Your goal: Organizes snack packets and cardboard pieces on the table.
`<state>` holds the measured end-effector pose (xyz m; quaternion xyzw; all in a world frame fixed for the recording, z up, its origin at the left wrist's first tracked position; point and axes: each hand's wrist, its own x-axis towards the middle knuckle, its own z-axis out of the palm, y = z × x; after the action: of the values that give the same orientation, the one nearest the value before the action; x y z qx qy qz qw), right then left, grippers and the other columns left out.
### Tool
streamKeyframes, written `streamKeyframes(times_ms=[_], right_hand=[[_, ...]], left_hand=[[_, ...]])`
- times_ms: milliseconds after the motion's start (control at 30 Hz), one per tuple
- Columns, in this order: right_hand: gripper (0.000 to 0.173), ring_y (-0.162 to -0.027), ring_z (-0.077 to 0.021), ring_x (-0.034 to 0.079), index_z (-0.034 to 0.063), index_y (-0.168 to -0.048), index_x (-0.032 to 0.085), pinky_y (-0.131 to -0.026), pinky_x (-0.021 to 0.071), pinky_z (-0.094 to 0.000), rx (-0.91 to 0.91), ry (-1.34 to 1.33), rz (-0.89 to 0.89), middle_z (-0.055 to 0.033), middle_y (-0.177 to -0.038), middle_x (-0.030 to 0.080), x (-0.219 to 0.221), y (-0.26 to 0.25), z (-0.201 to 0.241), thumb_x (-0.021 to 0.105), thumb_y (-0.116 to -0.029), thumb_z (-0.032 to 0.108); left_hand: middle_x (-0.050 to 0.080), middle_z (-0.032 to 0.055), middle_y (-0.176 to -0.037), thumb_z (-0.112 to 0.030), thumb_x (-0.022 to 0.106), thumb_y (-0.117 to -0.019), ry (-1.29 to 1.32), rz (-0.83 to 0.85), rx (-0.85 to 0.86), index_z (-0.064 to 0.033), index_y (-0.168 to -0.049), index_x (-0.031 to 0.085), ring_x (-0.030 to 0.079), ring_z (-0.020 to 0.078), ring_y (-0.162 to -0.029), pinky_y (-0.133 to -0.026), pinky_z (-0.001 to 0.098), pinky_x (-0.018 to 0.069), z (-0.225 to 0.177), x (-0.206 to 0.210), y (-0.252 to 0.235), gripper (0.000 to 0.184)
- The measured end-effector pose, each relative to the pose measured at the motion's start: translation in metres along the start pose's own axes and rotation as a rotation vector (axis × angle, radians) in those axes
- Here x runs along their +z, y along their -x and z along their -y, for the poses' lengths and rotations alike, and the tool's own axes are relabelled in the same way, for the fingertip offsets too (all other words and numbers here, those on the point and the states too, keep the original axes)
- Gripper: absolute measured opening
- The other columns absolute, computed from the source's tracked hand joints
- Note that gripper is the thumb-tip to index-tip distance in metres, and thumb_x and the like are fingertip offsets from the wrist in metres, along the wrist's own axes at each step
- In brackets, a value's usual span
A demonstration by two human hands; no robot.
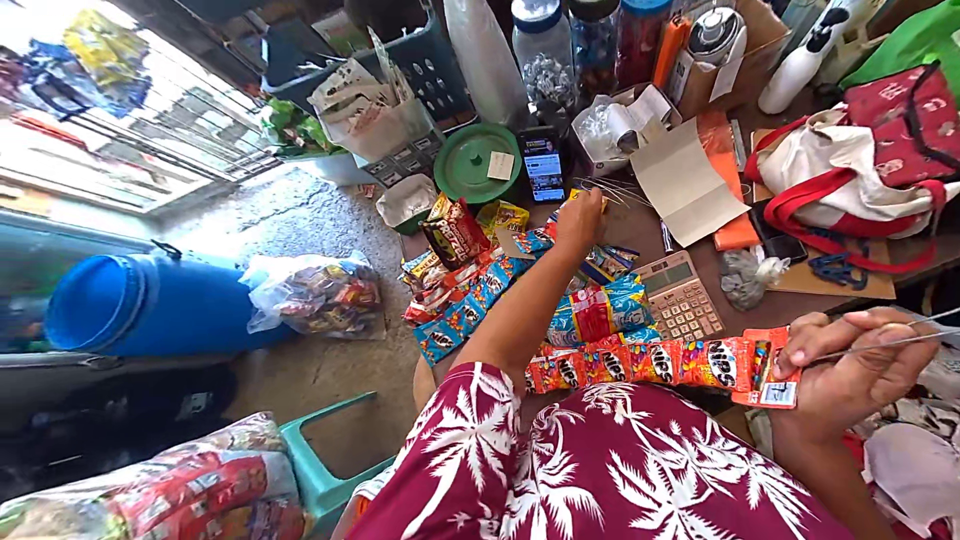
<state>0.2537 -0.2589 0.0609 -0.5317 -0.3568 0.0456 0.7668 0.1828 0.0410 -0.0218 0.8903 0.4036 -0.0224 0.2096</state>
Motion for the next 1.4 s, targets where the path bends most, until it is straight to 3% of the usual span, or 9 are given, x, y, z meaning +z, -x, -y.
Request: streamKeyframes(times_ms=[167, 300, 667, 733, 800, 900, 967, 1133, 1400], right_hand=[[0.022, -0.053, 0.0013, 0.058, 0.0220, -0.107, 0.054, -0.048, 0.0504, -0.0147, -0.017, 0.000, 0.010, 0.0147, -0.069, 0.061, 0.002, 0.002, 0.001, 0.035, -0.1132, 0.030], [0.024, -0.053, 0.0013, 0.058, 0.0215, -0.107, 0.052, -0.047, 0.0508, -0.0148, -0.022, 0.029, 0.010, 0.0151, -0.069, 0.060, 0.003, 0.009, 0.006, 0.031, -0.1138, 0.030], [0.026, -0.049, -0.0001, 0.056, 0.0199, -0.109, 0.051, -0.044, 0.0507, -0.0176, -0.025, 0.103, 0.023, 0.0140, -0.067, 0.059, 0.017, 0.029, 0.023, 0.027, -0.1142, 0.028], [0.026, -0.051, 0.0028, 0.055, 0.0224, -0.112, 0.053, -0.045, 0.0502, -0.0176, 0.006, 0.202, 0.071, 0.0174, -0.067, 0.058, 0.025, 0.030, 0.027, 0.029, -0.1141, 0.031], [0.027, -0.052, 0.0036, 0.054, 0.0166, -0.116, 0.054, -0.047, 0.0507, -0.0190, 0.032, 0.325, 0.148, 0.0162, -0.068, 0.057, 0.034, 0.028, 0.030, 0.031, -0.1140, 0.031], [0.036, -0.052, -0.0029, 0.056, -0.0012, -0.119, 0.056, -0.047, 0.0519, -0.0237, 0.020, 0.451, 0.274, 0.0020, -0.070, 0.058, 0.056, 0.023, 0.025, 0.033, -0.1140, 0.026], [0.037, -0.055, -0.0068, 0.057, -0.0063, -0.118, 0.059, -0.052, 0.0529, -0.0269, -0.014, 0.491, 0.310, -0.0039, -0.073, 0.060, 0.073, 0.021, 0.018, 0.034, -0.1134, 0.022], [0.034, -0.054, -0.0177, 0.059, -0.0012, -0.115, 0.064, -0.051, 0.0510, -0.0374, -0.045, 0.648, 0.353, -0.0083, -0.071, 0.062, 0.104, 0.021, 0.002, 0.039, -0.1122, 0.022], [0.037, -0.058, -0.0322, 0.064, 0.0030, -0.111, 0.066, -0.051, 0.0473, -0.0504, -0.009, 0.869, 0.435, -0.0128, -0.067, 0.063, 0.123, 0.028, -0.008, 0.038, -0.1121, 0.026]], left_hand=[[0.068, 0.0285, -0.112, -0.016, 0.055, -0.0998, 0.233, -0.275, 0.045, 0.0101, -0.115, 0.064, 0.066, 0.0457, -0.107, -0.091, 0.0650, 0.0505, 0.020, -0.046, 0.021, 0.031], [0.070, 0.0265, -0.108, -0.015, 0.053, -0.1018, 0.294, -0.389, 0.111, 0.0113, -0.113, 0.064, 0.069, 0.0393, -0.101, -0.091, 0.0553, 0.0536, 0.028, -0.078, 0.040, 0.030], [0.072, 0.0125, -0.093, -0.012, 0.060, -0.0977, 0.458, -0.676, 0.386, 0.0038, -0.100, 0.068, 0.070, 0.0144, -0.080, -0.074, 0.0304, 0.0584, 0.003, -0.157, 0.100, 0.018], [0.071, 0.0129, -0.095, -0.012, 0.059, -0.0993, 0.508, -0.634, 0.431, 0.0050, -0.102, 0.067, 0.070, 0.0133, -0.079, -0.072, 0.0290, 0.0589, -0.004, -0.157, 0.125, 0.019], [0.070, 0.0154, -0.097, -0.012, 0.058, -0.1011, 0.578, -0.561, 0.462, 0.0082, -0.105, 0.064, 0.070, 0.0157, -0.080, -0.073, 0.0323, 0.0601, -0.008, -0.146, 0.153, 0.021], [0.071, 0.0158, -0.096, -0.010, 0.059, -0.1014, 0.690, -0.521, 0.457, 0.0095, -0.105, 0.063, 0.071, 0.0162, -0.079, -0.073, 0.0341, 0.0618, -0.004, -0.115, 0.185, 0.020], [0.071, 0.0137, -0.096, -0.009, 0.059, -0.1013, 0.770, -0.520, 0.429, 0.0084, -0.106, 0.063, 0.072, 0.0142, -0.079, -0.073, 0.0325, 0.0620, -0.001, -0.098, 0.198, 0.018], [0.073, 0.0112, -0.101, -0.003, 0.059, -0.0992, 0.919, -0.498, 0.396, 0.0063, -0.123, 0.064, 0.072, 0.0118, -0.085, -0.077, 0.0291, 0.0620, 0.007, -0.072, 0.215, 0.026], [0.073, 0.0116, -0.103, -0.001, 0.061, -0.0978, 1.010, -0.522, 0.392, 0.0068, -0.121, 0.066, 0.072, 0.0116, -0.088, -0.080, 0.0284, 0.0621, 0.017, -0.058, 0.219, 0.025]])
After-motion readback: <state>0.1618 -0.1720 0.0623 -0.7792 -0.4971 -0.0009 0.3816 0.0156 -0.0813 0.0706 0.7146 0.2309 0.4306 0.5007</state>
